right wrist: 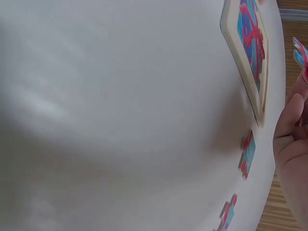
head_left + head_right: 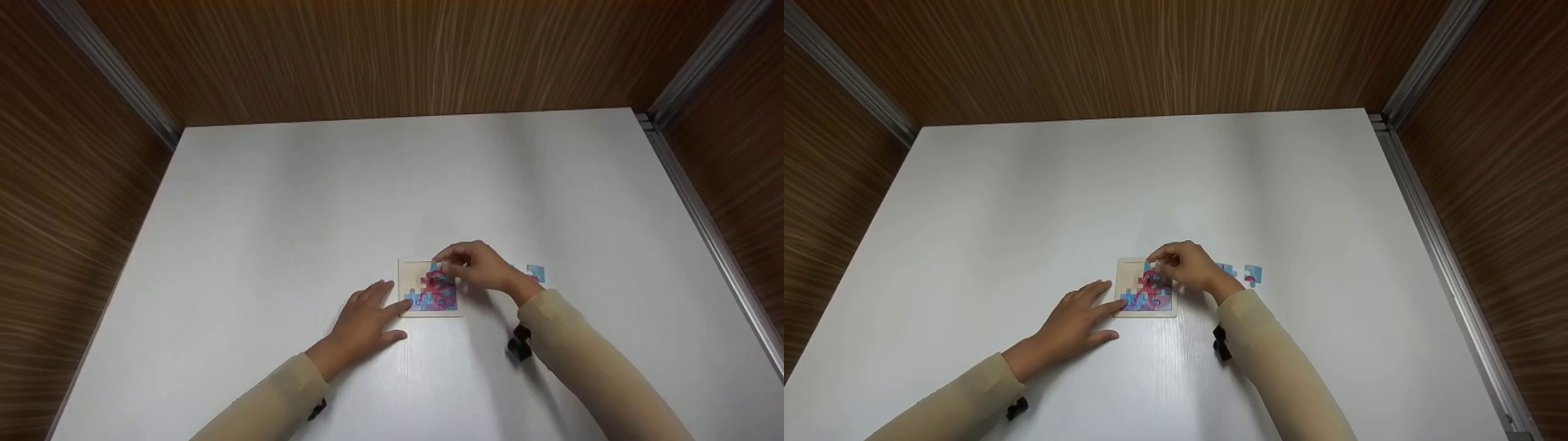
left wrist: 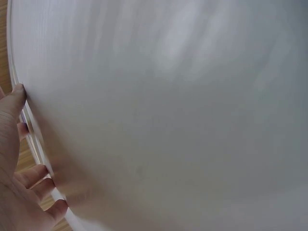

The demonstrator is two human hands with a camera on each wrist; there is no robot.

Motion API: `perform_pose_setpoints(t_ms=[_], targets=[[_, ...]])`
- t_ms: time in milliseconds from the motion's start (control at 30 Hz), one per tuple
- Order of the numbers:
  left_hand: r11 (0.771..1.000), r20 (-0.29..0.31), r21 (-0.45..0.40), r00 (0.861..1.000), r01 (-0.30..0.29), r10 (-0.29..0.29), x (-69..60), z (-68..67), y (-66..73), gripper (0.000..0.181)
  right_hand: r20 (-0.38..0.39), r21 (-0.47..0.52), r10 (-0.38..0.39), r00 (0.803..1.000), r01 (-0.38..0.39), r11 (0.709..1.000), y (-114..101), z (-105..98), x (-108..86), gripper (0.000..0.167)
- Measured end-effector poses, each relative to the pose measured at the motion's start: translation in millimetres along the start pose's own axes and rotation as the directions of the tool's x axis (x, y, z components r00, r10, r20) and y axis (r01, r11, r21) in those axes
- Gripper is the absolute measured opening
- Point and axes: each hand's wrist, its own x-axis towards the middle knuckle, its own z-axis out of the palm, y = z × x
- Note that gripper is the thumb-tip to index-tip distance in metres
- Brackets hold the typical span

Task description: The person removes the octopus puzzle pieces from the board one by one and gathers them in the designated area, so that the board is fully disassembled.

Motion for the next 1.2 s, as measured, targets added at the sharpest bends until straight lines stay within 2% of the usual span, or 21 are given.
perform_pose_setpoints(t_ms=[100,333,467,733,967,1200], targets=[[1.000,0.003,-0.007,1.000,0.008,-0.008,0.3,0.3,0.6,0.057,-0.006,-0.021,0.016,1.000,-0.016,1.000,4,-4,-3.0,0.020],[1.000,0.009,-0.009,1.000,0.022,-0.021,0.6,0.2,0.7,0.058,-0.039,-0.039,0.027,0.999,-0.028,0.999,46,-8,-3.9,0.019],[1.000,0.002,-0.007,1.000,0.014,-0.014,0.6,-0.1,0.8,0.057,-0.040,-0.033,0.045,0.998,-0.046,0.998,57,-13,-8.9,0.018],[1.000,-0.003,0.002,1.000,0.011,-0.011,0.3,1.3,0.3,0.057,-0.013,-0.056,0.091,0.996,-0.091,0.994,64,-19,-19.3,0.019],[1.000,0.007,0.003,1.000,0.020,-0.020,0.3,2.9,0.7,0.058,0.030,-0.087,0.091,0.995,-0.088,0.992,69,-22,-26.8,0.018],[1.000,-0.002,0.001,1.000,0.013,-0.013,0.1,2.7,0.0,0.058,0.072,-0.094,0.139,0.988,-0.132,0.987,68,-23,-30.3,0.016]])
